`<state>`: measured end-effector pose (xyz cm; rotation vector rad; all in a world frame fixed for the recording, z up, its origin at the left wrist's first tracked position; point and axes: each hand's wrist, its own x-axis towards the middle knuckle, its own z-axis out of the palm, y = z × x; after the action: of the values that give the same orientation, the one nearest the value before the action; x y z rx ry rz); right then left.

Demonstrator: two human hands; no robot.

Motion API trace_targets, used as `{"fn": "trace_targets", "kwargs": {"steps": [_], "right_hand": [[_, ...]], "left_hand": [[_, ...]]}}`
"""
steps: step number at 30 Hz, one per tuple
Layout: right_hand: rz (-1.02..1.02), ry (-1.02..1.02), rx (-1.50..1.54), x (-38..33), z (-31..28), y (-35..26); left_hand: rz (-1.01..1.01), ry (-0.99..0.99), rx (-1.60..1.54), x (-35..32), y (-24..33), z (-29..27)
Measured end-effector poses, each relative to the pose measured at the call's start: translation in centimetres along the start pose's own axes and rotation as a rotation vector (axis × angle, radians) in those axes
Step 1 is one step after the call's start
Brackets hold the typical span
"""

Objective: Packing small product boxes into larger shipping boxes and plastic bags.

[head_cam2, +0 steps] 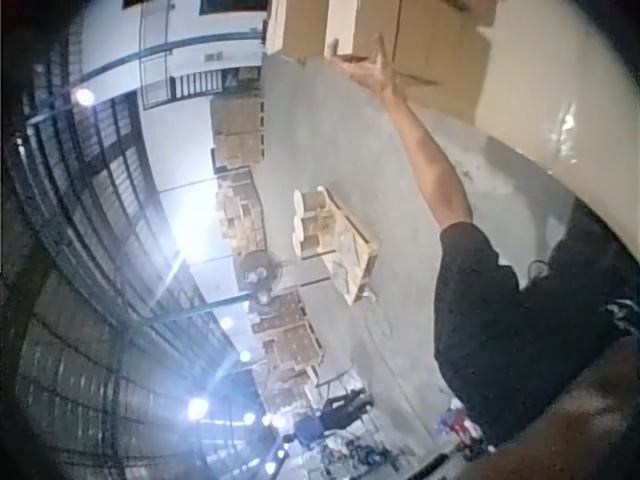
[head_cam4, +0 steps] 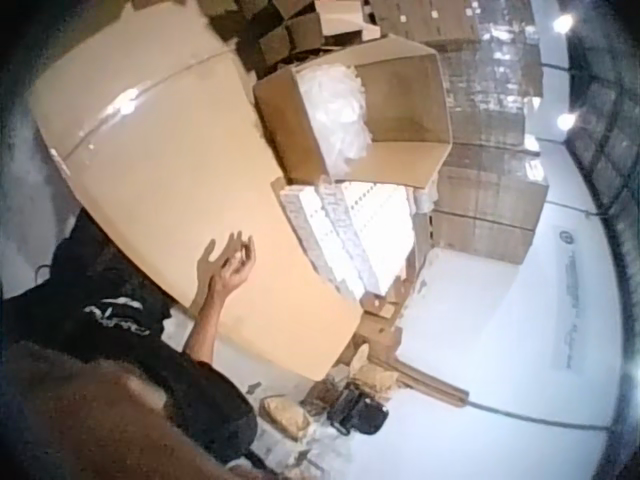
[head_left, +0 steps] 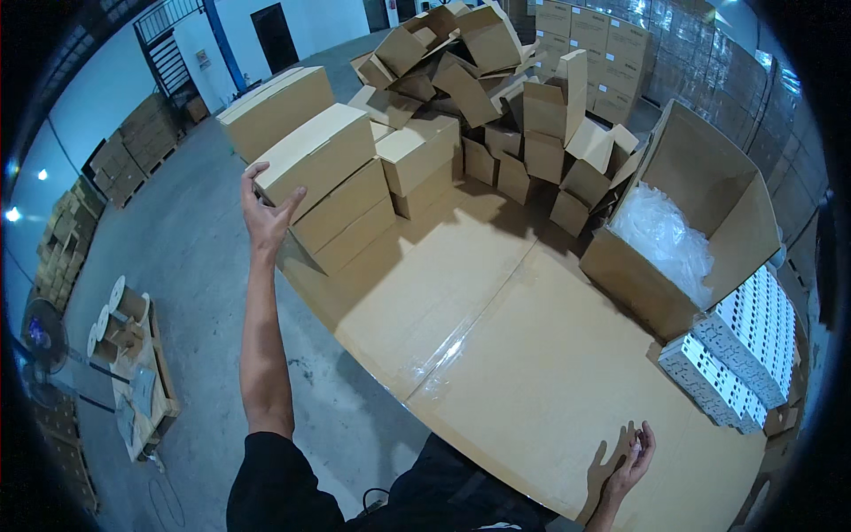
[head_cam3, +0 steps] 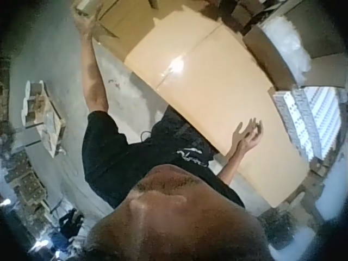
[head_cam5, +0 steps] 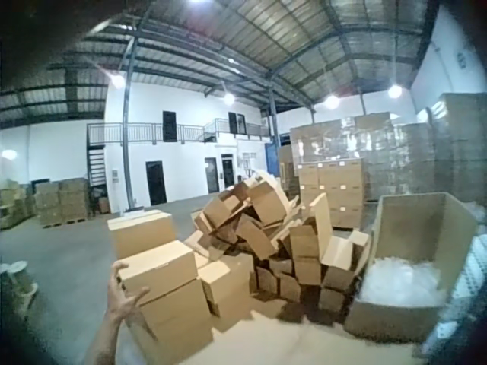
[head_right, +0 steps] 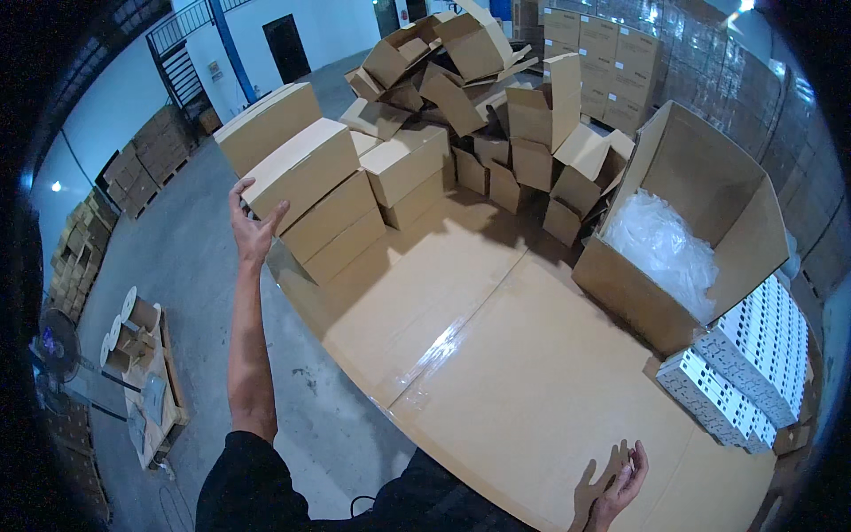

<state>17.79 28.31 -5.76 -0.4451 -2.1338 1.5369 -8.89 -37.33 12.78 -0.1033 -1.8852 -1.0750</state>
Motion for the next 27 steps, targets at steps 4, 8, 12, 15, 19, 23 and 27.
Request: {"fn": "trace_targets", "kwargs": {"steps": [4, 8, 12, 15, 19, 23, 27], "right_hand": [[0.023, 0.028, 0.009, -0.1, 0.8, -1.2], [0.044, 0.035, 0.012, 0.0, 0.3, -0.7], [-0.015, 0.009, -0.009, -0.1, -0.1, 0.2], [-0.017, 0.029, 0.008, 0.0, 0.0, 0.1], [-0.019, 0.019, -0.004, 0.1, 0.2, 0.0], [-0.036, 0.05, -0.044, 0.3, 0.1, 0.6], [-0.013, 0.046, 0.014, 0.3, -0.3, 0.9]], "left_hand": [[-0.036, -0.022, 0.053, 0.0, -2.1, -0.6], [0.062, 0.11, 0.44, -1.1, -3.3, 0.5], [0.103, 0.236, 0.351, -1.7, -3.7, 2.5], [0.105, 0.264, 0.299, -2.2, -3.5, 3.9], [0.181, 0.286, 0.335, -1.9, -4.8, 3.4], [0.13, 0.277, 0.32, -1.8, -5.2, 3.2], [0.129, 0.273, 0.372, -1.9, -4.9, 3.1]]}}
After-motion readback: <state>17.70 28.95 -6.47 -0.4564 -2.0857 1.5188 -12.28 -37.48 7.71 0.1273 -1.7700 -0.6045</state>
